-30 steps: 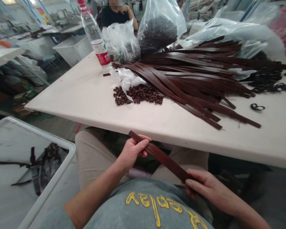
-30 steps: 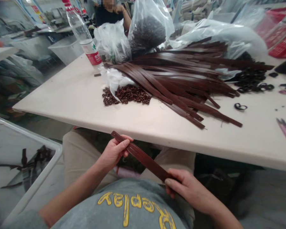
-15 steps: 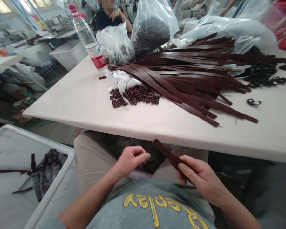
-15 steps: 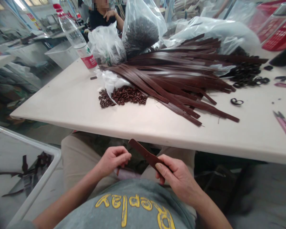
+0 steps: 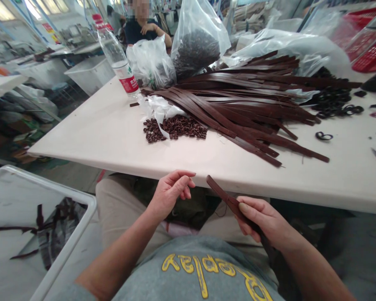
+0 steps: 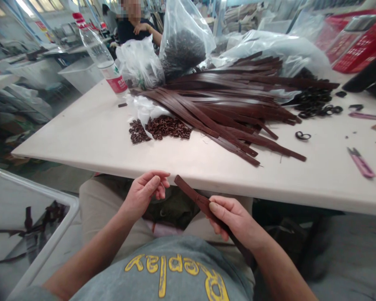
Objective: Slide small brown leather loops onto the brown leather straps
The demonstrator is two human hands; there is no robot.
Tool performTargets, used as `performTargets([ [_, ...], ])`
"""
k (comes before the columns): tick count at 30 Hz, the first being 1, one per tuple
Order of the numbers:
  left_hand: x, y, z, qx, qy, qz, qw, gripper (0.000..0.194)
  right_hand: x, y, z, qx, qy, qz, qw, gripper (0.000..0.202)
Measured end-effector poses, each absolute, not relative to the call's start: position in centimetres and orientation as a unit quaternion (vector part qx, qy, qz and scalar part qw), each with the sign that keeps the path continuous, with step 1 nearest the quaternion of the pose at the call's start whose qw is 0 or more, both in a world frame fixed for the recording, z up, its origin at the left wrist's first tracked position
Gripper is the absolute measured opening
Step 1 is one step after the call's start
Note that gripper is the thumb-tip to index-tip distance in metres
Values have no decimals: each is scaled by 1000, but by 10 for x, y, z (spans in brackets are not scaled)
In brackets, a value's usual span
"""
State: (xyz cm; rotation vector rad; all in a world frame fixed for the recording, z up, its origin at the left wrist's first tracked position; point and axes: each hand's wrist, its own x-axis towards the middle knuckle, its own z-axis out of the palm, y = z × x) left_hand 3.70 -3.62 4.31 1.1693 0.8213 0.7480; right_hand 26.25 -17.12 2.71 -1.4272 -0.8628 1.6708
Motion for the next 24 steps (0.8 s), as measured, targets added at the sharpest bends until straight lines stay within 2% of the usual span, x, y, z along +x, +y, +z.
performTargets([
  [3,41,-36,50,512,344,329,714,47,263,-168,28,-577,-369,630,366,54],
  [8,47,-34,55,518,355,277,727,35,267,-167,27,-590,-442,594,322,51],
  [11,52,-38,46,498,372,271,735,36,265,-166,22,-629,-501,510,305,42],
  [16,63,-56,20,438,398,264,762,42,237,-158,-2,-655,-571,287,404,28],
  [19,66,-65,9,411,414,268,767,44,219,-154,-15,-624,-598,230,447,17],
  [24,64,-69,5,372,405,307,777,45,215,-148,-25,-581,-659,122,461,18],
])
